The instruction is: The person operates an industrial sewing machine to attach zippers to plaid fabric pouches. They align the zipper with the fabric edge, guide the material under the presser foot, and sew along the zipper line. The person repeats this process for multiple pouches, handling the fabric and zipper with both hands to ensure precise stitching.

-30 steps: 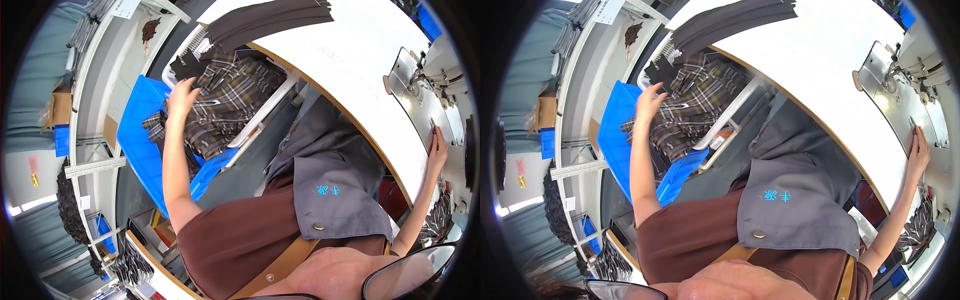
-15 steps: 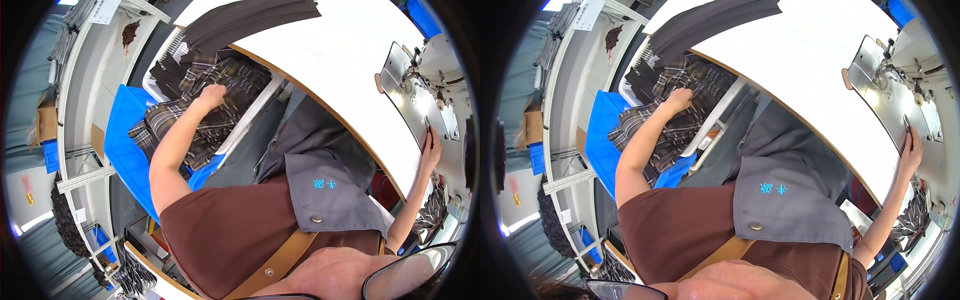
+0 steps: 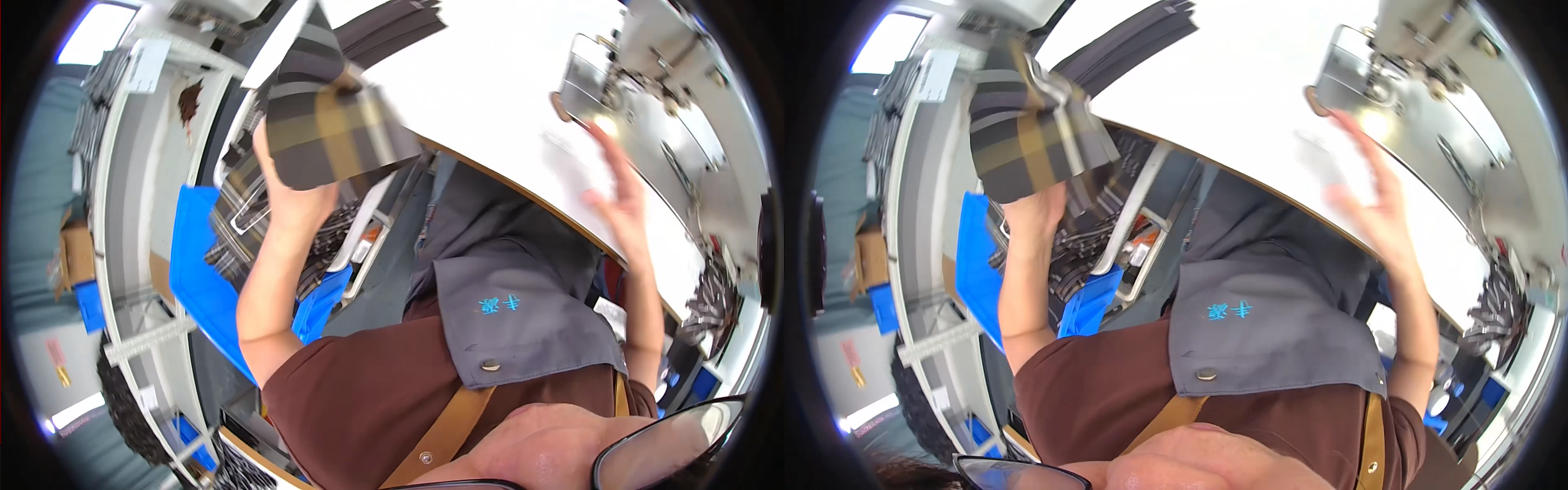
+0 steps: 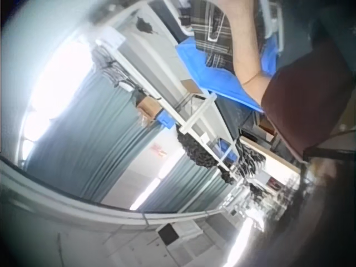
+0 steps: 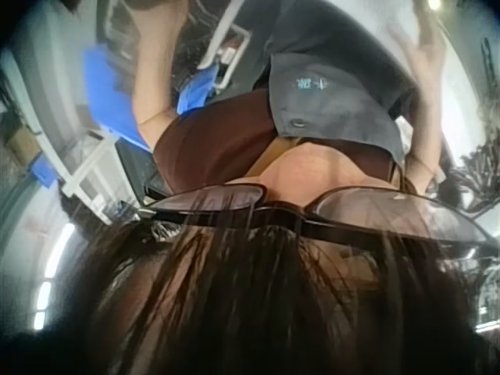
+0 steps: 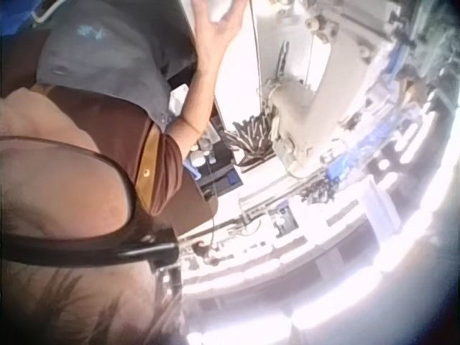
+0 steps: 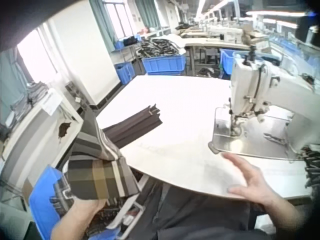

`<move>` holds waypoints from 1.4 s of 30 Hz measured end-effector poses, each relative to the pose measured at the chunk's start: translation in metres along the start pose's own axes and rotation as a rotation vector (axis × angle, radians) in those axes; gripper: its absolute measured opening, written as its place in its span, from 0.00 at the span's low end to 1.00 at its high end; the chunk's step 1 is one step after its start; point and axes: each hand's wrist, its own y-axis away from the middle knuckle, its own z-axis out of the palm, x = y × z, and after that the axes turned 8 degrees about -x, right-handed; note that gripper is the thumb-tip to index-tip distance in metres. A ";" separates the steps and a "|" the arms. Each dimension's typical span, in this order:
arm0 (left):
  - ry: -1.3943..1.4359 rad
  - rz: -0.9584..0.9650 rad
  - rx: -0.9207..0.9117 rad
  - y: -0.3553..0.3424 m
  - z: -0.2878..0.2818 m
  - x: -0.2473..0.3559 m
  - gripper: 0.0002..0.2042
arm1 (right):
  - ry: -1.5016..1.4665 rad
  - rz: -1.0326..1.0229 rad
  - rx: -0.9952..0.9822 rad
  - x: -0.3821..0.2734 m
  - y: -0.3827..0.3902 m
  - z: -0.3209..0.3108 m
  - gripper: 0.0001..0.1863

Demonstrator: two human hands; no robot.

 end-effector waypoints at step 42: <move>-1.035 0.546 -0.846 -0.082 0.202 -0.198 0.17 | 0.969 -0.301 0.151 0.072 -0.037 -0.026 0.16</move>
